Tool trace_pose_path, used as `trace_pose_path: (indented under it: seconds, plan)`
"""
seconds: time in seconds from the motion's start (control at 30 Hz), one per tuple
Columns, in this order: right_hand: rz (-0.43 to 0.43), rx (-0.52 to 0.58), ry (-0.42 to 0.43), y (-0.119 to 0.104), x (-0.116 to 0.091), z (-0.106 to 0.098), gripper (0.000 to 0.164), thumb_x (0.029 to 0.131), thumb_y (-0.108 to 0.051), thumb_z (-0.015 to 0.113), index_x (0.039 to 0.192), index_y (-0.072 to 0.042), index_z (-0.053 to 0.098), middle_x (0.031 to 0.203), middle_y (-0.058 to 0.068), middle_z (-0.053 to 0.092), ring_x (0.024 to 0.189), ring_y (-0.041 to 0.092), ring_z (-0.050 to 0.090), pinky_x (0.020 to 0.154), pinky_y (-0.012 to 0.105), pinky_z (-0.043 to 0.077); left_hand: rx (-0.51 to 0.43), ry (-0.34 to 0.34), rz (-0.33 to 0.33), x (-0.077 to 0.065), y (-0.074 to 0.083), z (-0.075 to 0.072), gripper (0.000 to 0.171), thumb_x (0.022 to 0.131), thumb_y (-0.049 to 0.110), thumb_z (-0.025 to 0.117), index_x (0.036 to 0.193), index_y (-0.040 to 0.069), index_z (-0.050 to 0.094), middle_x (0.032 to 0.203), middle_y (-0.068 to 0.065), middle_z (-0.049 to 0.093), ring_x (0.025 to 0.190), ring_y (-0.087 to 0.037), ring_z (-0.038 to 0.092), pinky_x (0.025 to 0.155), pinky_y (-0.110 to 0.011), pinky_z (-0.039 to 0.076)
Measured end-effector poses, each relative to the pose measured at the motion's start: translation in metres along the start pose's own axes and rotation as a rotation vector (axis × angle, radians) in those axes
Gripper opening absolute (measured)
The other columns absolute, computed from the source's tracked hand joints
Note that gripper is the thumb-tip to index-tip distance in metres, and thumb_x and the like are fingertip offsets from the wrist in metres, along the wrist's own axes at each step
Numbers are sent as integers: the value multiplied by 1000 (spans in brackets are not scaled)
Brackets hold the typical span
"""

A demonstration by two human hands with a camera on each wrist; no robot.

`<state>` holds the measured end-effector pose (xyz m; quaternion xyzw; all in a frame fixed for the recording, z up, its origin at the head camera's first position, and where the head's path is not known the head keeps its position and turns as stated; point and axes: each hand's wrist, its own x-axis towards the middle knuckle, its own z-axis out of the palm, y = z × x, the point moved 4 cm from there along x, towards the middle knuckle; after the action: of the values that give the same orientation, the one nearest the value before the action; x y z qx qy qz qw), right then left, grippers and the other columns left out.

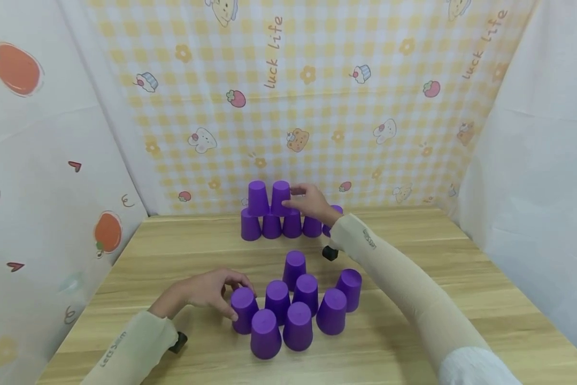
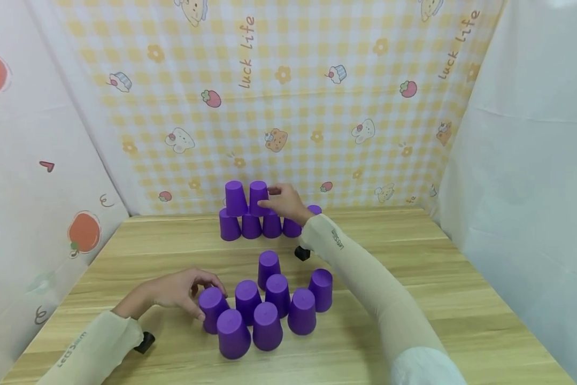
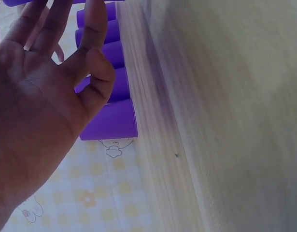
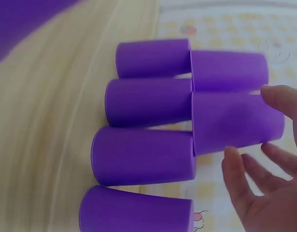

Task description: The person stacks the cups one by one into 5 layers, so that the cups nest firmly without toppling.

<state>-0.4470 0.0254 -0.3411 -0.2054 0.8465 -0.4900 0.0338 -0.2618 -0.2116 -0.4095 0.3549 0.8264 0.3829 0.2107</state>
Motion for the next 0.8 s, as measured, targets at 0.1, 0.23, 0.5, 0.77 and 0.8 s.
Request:
trace_pose_path:
  seconds: [0.1, 0.23, 0.5, 0.77, 0.8]
  plan:
    - [11, -52, -13, -2, -11, -3, 69, 87, -33, 76, 141, 0, 49, 144, 18, 51, 119, 32, 59, 91, 43, 55, 0, 16, -7, -1, 1, 1, 48, 73, 29, 87, 117, 25, 68, 106, 6, 68, 94, -15, 60, 75, -35, 51]
    - [38, -38, -34, 0, -24, -9, 71, 88, -32, 74, 144, 1, 45, 147, 20, 46, 119, 34, 59, 92, 47, 54, 27, 63, -5, -1, -1, 1, 47, 74, 31, 87, 117, 24, 69, 103, 7, 68, 92, -14, 60, 72, -32, 50]
    - [-33, -26, -89, 6, -59, -23, 56, 92, -26, 72, 136, 2, 53, 139, 21, 54, 120, 35, 58, 86, 40, 57, 138, 188, -17, 3, 0, -2, 48, 75, 37, 86, 117, 22, 69, 96, 14, 68, 86, -11, 60, 75, -31, 49]
    - [-95, -20, -131, -1, -86, -34, 43, 93, -23, 70, 129, -1, 61, 127, 20, 63, 82, 22, 66, 68, 34, 57, 169, 234, -37, 10, -2, -3, 51, 75, 39, 86, 118, 18, 69, 96, 12, 68, 75, -12, 59, 62, -28, 52]
    - [-95, -16, -140, -1, -89, -36, 42, 94, -23, 69, 129, -1, 61, 128, 20, 63, 78, 20, 65, 65, 34, 57, 177, 243, -40, 11, -2, -2, 51, 75, 39, 86, 118, 18, 69, 94, 12, 68, 73, -12, 59, 60, -27, 52]
